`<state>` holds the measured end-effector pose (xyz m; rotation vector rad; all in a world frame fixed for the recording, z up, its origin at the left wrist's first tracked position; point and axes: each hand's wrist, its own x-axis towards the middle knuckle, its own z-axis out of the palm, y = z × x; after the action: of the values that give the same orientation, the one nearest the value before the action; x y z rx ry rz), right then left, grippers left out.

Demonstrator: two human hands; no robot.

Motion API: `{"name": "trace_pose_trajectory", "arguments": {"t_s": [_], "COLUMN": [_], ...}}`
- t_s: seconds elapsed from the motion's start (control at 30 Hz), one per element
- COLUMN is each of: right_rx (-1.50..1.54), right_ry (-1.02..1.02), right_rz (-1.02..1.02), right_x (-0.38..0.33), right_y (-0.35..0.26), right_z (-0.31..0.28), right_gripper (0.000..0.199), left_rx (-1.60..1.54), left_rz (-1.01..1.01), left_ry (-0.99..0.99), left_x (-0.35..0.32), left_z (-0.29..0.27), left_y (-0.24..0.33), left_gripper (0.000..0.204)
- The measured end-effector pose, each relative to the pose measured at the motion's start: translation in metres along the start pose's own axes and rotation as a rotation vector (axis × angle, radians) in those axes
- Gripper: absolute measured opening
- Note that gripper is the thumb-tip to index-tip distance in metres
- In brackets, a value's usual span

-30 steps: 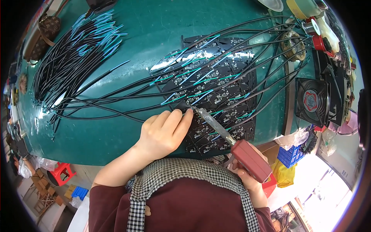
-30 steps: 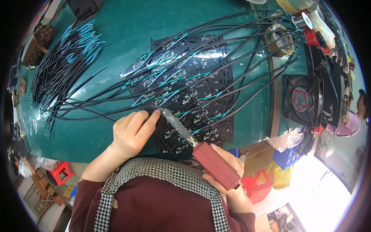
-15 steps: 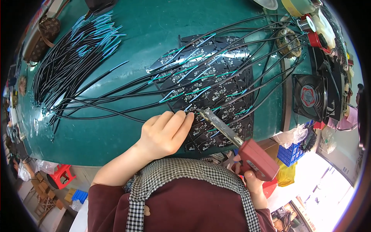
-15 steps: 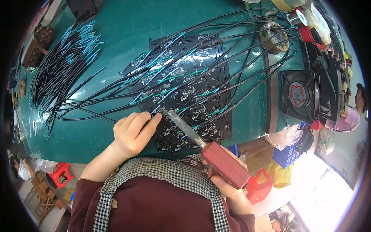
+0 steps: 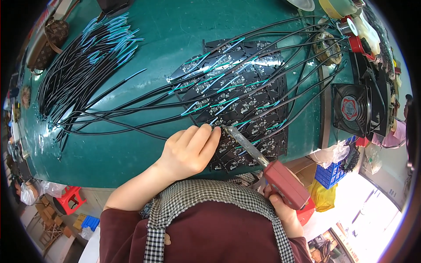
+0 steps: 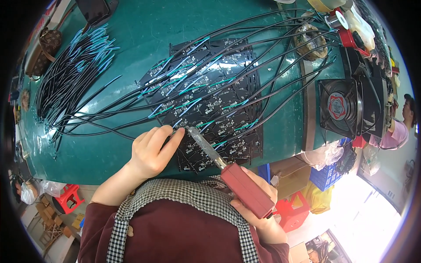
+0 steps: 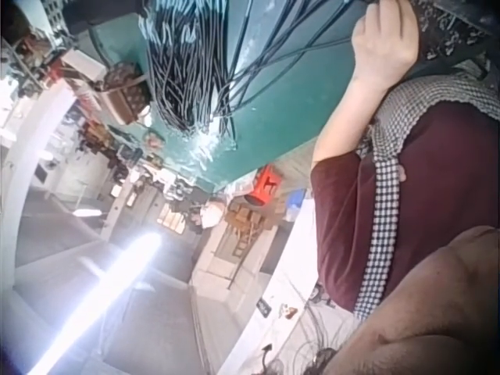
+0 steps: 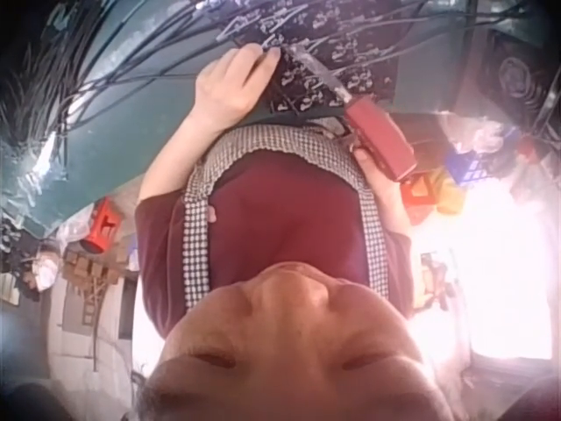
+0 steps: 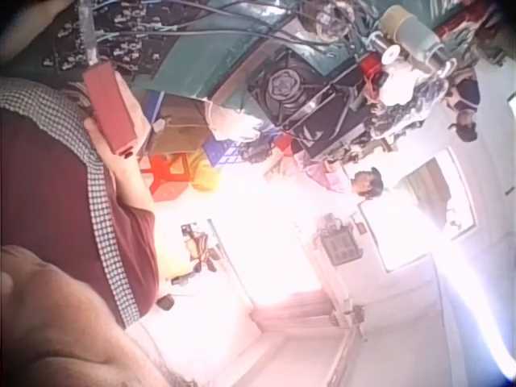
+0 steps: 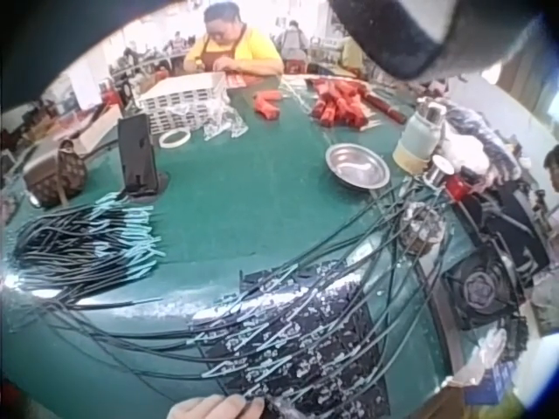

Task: The person solders wires onto circuit board panels using a soldering tool, organizes bundles of wires on the worktable by hand, and solders additional wires to the circuit boards.

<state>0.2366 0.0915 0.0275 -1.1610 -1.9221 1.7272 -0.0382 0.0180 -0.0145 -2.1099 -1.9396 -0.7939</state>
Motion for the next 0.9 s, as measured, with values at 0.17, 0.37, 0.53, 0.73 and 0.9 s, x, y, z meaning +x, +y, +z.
{"name": "trace_pose_trajectory", "arguments": {"t_s": [0.17, 0.37, 0.53, 0.73, 0.9], "right_rx": [0.305, 0.407, 0.334, 0.406, 0.430], "right_ry": [0.008, 0.124, 0.234, 0.226, 0.204], "right_rz": [0.138, 0.097, 0.005, 0.004, -0.050], "right_x": [0.002, 0.003, 0.008, 0.015, 0.021], "right_y": [-0.017, -0.018, -0.010, -0.012, -0.006], "right_z": [0.003, 0.001, -0.009, -0.018, -0.028], "right_gripper": [0.072, 0.076, 0.078, 0.080, 0.079], "left_rx": [0.037, -0.113, 0.189, -0.115, -0.053], "left_rz": [-0.007, -0.065, -0.558, -0.713, 0.013], "left_ry": [-0.018, -0.031, -0.003, 0.083, 0.047], "left_x": [0.000, 0.005, 0.016, 0.007, 0.049], "left_z": [-0.004, -0.011, -0.039, -0.037, -0.013], "left_y": [0.000, -0.002, -0.079, -0.109, -0.023], "left_gripper": [0.028, 0.026, 0.013, 0.005, 0.024]}}
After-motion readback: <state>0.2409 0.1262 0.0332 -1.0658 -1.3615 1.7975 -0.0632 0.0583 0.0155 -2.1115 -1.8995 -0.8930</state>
